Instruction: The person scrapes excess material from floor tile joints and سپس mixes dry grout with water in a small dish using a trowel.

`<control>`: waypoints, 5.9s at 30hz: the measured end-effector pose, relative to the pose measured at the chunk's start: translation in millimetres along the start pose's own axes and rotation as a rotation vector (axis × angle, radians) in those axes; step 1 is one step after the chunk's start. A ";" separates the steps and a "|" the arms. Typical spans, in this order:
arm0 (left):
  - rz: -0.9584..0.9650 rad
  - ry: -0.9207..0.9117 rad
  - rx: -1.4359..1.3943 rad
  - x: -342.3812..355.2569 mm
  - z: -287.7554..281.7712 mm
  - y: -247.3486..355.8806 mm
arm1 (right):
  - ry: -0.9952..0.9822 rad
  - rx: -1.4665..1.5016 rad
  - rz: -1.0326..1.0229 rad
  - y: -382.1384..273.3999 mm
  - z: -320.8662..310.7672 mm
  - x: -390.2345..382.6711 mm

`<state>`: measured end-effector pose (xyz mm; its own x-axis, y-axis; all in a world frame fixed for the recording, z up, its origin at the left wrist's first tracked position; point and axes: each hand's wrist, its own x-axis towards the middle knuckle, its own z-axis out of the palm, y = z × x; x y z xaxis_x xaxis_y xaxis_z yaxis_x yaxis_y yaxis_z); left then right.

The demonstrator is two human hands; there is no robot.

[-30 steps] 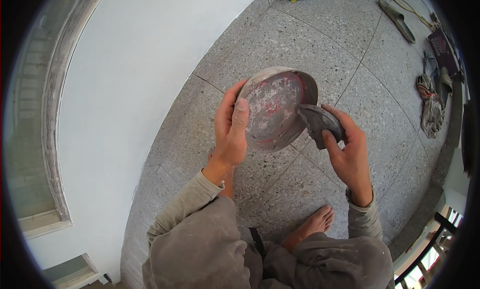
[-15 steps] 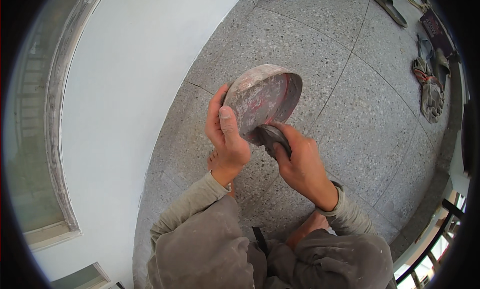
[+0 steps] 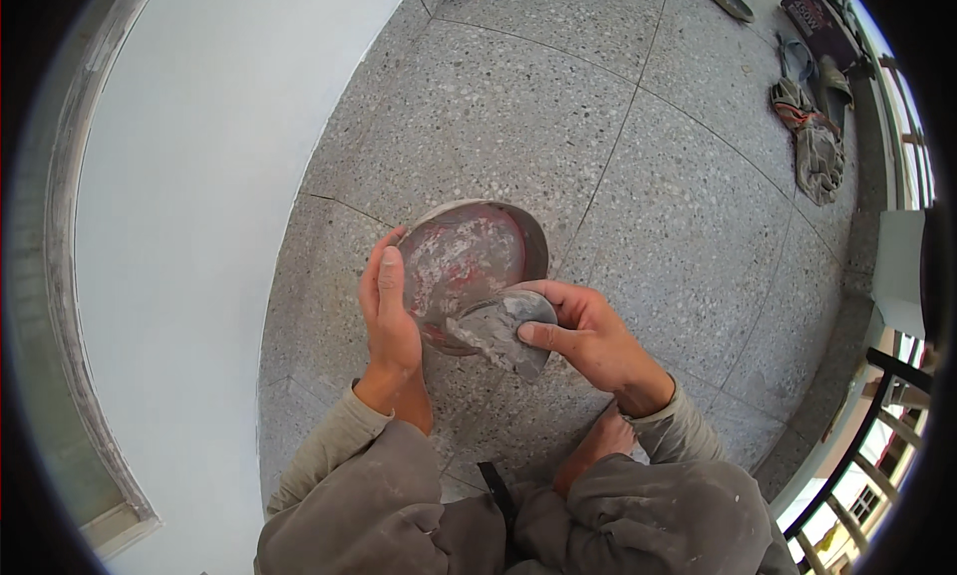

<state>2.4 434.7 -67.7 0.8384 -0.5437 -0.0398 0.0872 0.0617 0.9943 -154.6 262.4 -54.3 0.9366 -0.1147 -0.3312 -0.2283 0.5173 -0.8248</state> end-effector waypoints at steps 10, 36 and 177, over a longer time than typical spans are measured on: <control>-0.138 0.266 -0.230 -4.6 -45.4 22.0 | 0.789 -0.748 -0.420 -42.4 -170.9 44.7; -0.190 0.446 -0.145 -5.4 -43.7 18.0 | 0.735 -1.389 -0.459 -30.0 -138.0 76.6; -0.172 0.423 -0.105 -7.3 -55.6 20.1 | 0.584 -1.929 -0.394 23.0 -143.4 27.2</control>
<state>28.0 486.4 -52.9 0.9508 -0.1657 -0.2617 0.2797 0.0967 0.9552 -172.5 149.6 -148.0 0.9065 -0.3748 0.1944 -0.3705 -0.9269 -0.0597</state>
